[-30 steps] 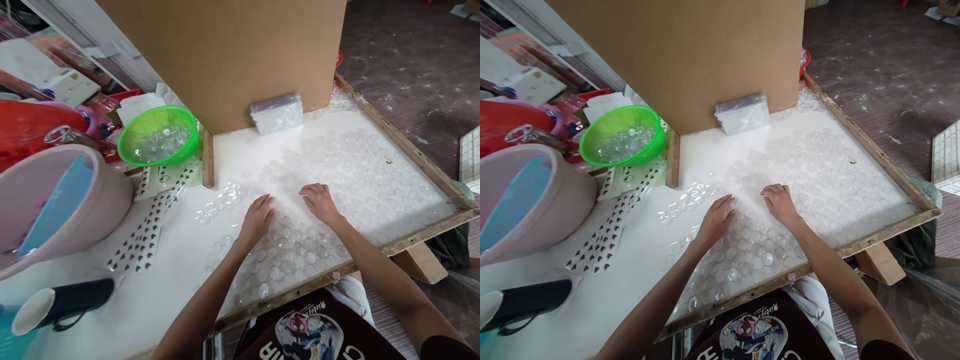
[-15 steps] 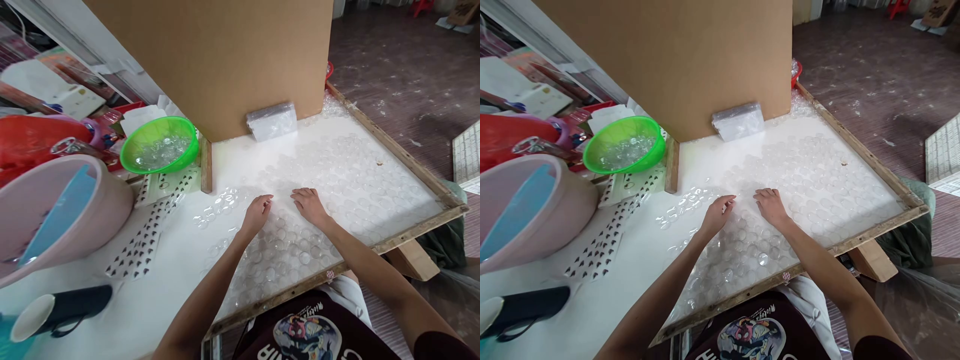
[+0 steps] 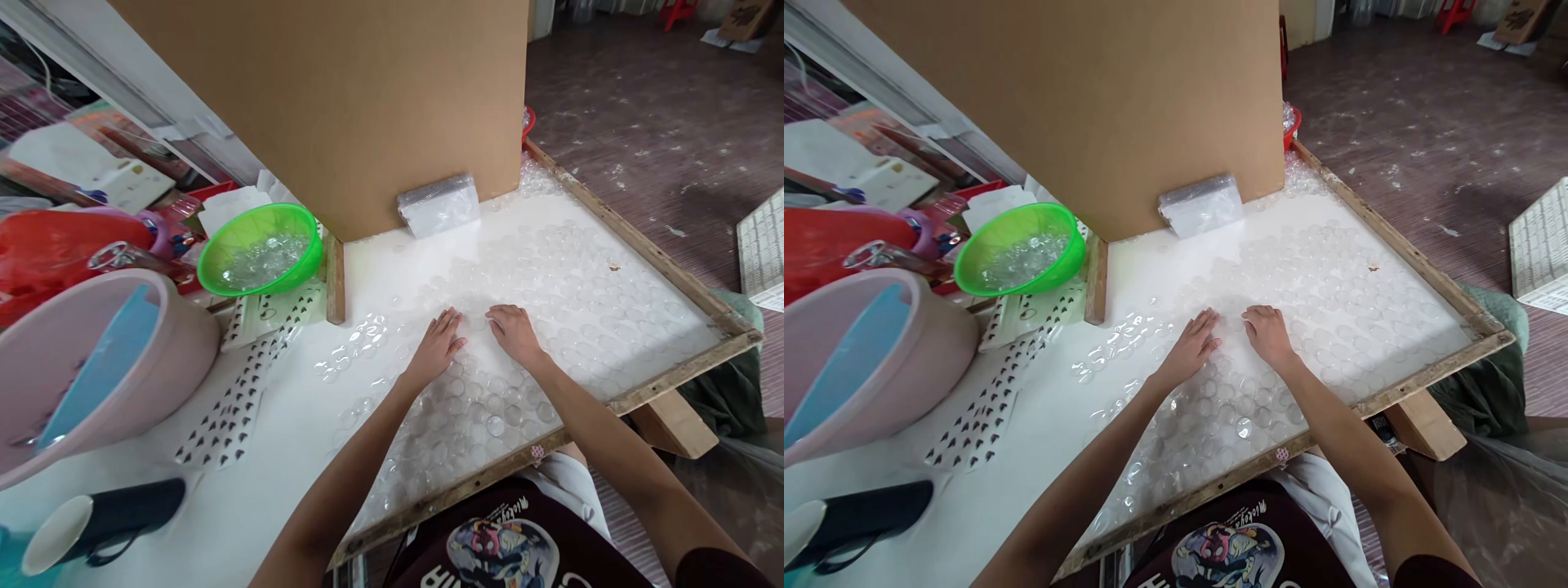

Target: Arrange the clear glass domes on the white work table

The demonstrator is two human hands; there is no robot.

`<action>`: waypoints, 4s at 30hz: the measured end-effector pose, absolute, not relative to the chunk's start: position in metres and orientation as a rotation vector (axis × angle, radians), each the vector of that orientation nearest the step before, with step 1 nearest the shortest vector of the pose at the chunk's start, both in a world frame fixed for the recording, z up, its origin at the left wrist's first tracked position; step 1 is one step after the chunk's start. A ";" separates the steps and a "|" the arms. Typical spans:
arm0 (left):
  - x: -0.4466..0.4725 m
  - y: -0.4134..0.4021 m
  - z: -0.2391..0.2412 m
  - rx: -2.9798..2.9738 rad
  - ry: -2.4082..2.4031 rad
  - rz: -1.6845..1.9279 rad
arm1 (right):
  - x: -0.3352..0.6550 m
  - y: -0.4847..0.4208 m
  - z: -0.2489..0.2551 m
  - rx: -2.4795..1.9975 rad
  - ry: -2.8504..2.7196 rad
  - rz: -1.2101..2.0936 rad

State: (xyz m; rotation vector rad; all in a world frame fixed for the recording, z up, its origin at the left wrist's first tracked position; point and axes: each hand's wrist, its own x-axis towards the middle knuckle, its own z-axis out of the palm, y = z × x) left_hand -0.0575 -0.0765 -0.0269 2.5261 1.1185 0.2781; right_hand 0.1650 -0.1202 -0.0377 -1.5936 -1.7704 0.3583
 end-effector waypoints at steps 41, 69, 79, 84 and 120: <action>-0.129 -0.163 -0.034 2.279 1.494 0.722 | 0.118 -0.156 -0.026 -1.113 -2.328 0.626; -0.089 -0.146 -0.009 2.339 1.490 0.549 | 0.147 -0.139 -0.034 -1.351 -1.826 0.770; -0.079 -0.136 -0.004 2.414 1.431 0.432 | 0.150 -0.139 -0.035 -1.334 -2.010 0.605; -0.081 -0.138 -0.004 2.408 1.438 0.463 | 0.148 -0.143 -0.028 -1.372 -2.081 0.604; -0.089 -0.135 -0.002 1.963 1.614 0.625 | 0.154 -0.139 -0.030 -1.501 -2.031 0.594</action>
